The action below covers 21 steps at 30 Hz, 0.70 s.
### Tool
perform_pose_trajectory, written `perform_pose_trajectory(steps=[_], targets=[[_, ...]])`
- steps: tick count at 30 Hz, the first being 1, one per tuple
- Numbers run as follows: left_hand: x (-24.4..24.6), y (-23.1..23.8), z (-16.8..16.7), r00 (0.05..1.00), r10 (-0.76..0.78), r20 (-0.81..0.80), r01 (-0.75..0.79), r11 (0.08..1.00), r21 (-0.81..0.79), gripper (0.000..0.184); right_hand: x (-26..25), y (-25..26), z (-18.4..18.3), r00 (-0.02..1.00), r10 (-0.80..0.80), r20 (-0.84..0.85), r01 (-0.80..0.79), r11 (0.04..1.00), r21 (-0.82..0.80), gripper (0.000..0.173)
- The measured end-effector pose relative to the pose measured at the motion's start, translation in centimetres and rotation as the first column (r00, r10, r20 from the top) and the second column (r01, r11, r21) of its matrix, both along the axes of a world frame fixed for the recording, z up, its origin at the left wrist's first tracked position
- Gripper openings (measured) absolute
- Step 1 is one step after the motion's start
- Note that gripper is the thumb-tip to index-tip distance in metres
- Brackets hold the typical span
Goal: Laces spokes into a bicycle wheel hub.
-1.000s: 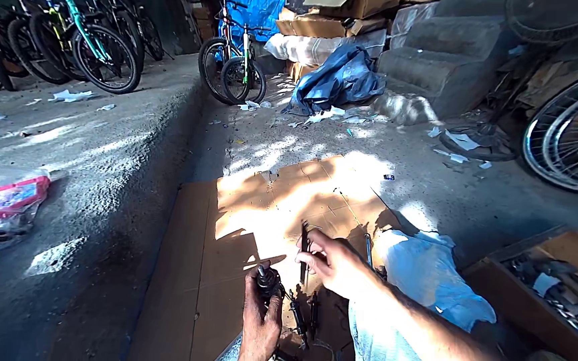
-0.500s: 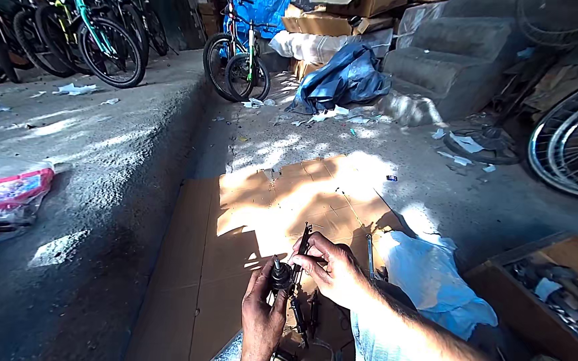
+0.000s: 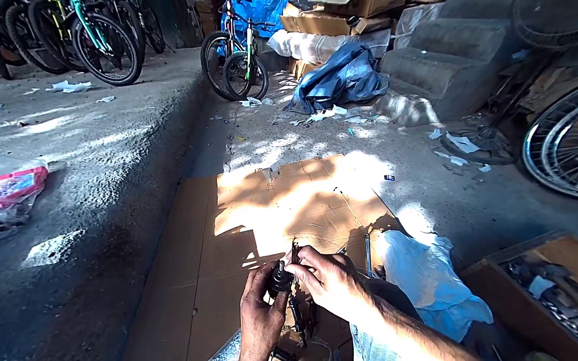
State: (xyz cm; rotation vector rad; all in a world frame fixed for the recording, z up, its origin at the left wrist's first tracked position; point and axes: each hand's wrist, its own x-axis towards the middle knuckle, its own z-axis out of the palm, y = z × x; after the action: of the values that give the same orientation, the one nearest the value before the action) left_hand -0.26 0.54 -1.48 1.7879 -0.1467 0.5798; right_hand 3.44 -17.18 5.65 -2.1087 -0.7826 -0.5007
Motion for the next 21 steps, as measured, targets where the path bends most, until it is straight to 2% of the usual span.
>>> perform_pose_trajectory(steps=[3, 8, 12, 15, 18, 21], targets=[[0.0, -0.1, 0.0, 0.999, -0.046, -0.007, 0.046, 0.999, -0.017, 0.041, 1.1, -0.4, -0.3, 0.988, -0.008, -0.157, 0.019, 0.997, 0.075, 0.024], [0.0, -0.3, -0.3, 0.998, -0.052, -0.044, 0.051, 0.998, -0.035, 0.043, 1.3, -0.8, -0.6, 0.977, 0.042, -0.210, -0.008, 0.987, 0.158, 0.020], [0.1, -0.4, -0.1, 0.994, -0.046, -0.102, 0.036, 0.995, -0.098, 0.046, 0.3, -0.6, -0.5, 0.985, 0.055, -0.163, -0.027, 0.985, 0.169, 0.022], [0.1, -0.3, -0.2, 0.993, -0.029, -0.113, 0.017, 0.995, -0.103, 0.046, 0.2, -0.5, -0.9, 0.992, 0.024, -0.121, -0.010, 0.993, 0.116, 0.024], [0.0, -0.3, -0.3, 0.992, -0.012, -0.125, -0.001, 0.995, -0.102, 0.046, -0.2, -0.4, -1.2, 1.000, -0.019, -0.022, 0.020, 0.999, 0.049, 0.026], [0.0, -0.3, -0.1, 0.990, 0.011, -0.138, -0.025, 0.995, -0.099, 0.046, -0.8, -0.2, -1.6, 0.991, 0.015, 0.130, -0.012, 1.000, -0.019, 0.023]])
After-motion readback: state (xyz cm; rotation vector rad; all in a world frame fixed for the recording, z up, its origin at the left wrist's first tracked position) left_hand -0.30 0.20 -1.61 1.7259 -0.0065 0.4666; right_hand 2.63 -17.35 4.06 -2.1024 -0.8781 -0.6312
